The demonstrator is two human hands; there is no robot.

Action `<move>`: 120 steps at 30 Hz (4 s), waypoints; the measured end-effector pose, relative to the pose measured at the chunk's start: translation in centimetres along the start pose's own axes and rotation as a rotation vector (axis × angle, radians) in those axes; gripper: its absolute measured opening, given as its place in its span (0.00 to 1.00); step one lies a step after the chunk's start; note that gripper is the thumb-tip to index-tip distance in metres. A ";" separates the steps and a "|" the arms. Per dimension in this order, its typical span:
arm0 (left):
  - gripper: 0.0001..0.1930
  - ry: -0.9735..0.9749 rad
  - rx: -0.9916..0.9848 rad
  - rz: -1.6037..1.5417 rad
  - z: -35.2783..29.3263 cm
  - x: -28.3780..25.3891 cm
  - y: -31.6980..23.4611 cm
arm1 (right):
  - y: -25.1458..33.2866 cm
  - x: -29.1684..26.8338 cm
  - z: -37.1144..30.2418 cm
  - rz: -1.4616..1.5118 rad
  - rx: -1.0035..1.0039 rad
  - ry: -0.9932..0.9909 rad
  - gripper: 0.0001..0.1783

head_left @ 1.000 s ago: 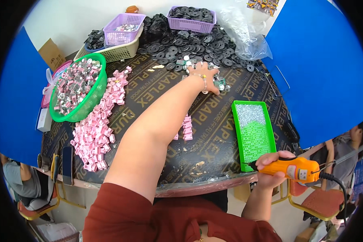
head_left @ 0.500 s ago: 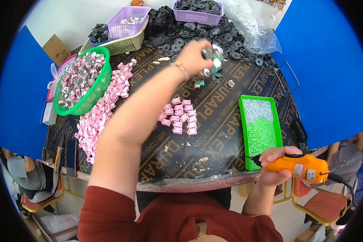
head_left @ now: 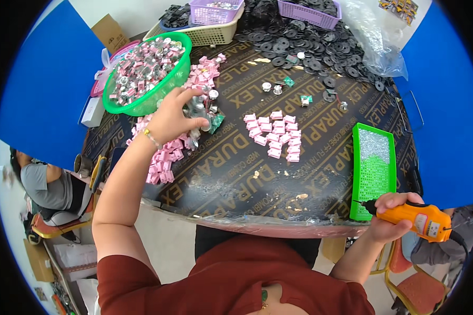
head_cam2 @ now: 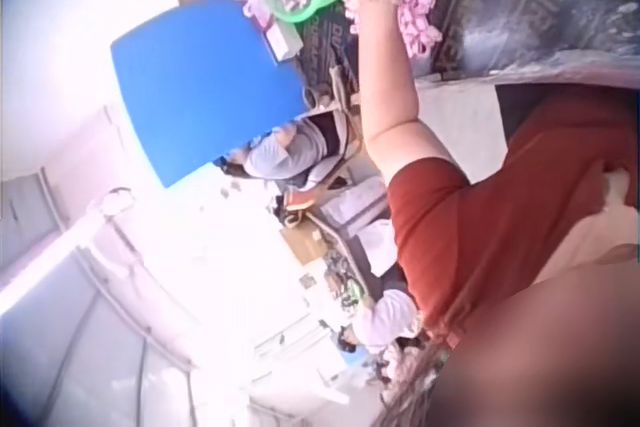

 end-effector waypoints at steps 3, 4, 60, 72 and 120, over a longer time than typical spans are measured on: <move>0.30 0.097 -0.045 -0.030 -0.1 -0.4 1.2 | 0.1 0.4 0.1 -0.003 0.008 0.014 0.33; 0.29 0.136 -0.029 -0.048 0.4 -1.3 0.5 | 0.3 0.4 0.1 0.000 0.009 0.009 0.33; 0.10 0.118 -0.055 -0.185 3.2 -1.6 1.8 | -1.5 1.8 1.1 -0.053 0.036 0.007 0.34; 0.16 0.267 -0.094 -0.174 5.1 -5.3 -0.2 | -1.1 1.8 0.9 -0.093 0.045 -0.009 0.34; 0.08 0.338 0.477 -0.132 -7.7 8.8 -10.7 | 1.3 1.0 0.7 -0.101 0.031 -0.021 0.34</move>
Point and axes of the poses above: each hand's wrist, its own z-axis towards the middle knuckle, its own x-axis out of the palm, y = z × x, the point moved 7 cm from there along z, towards the middle knuckle, and after that the axes turned 12 degrees about -x, right-handed, at the moved point
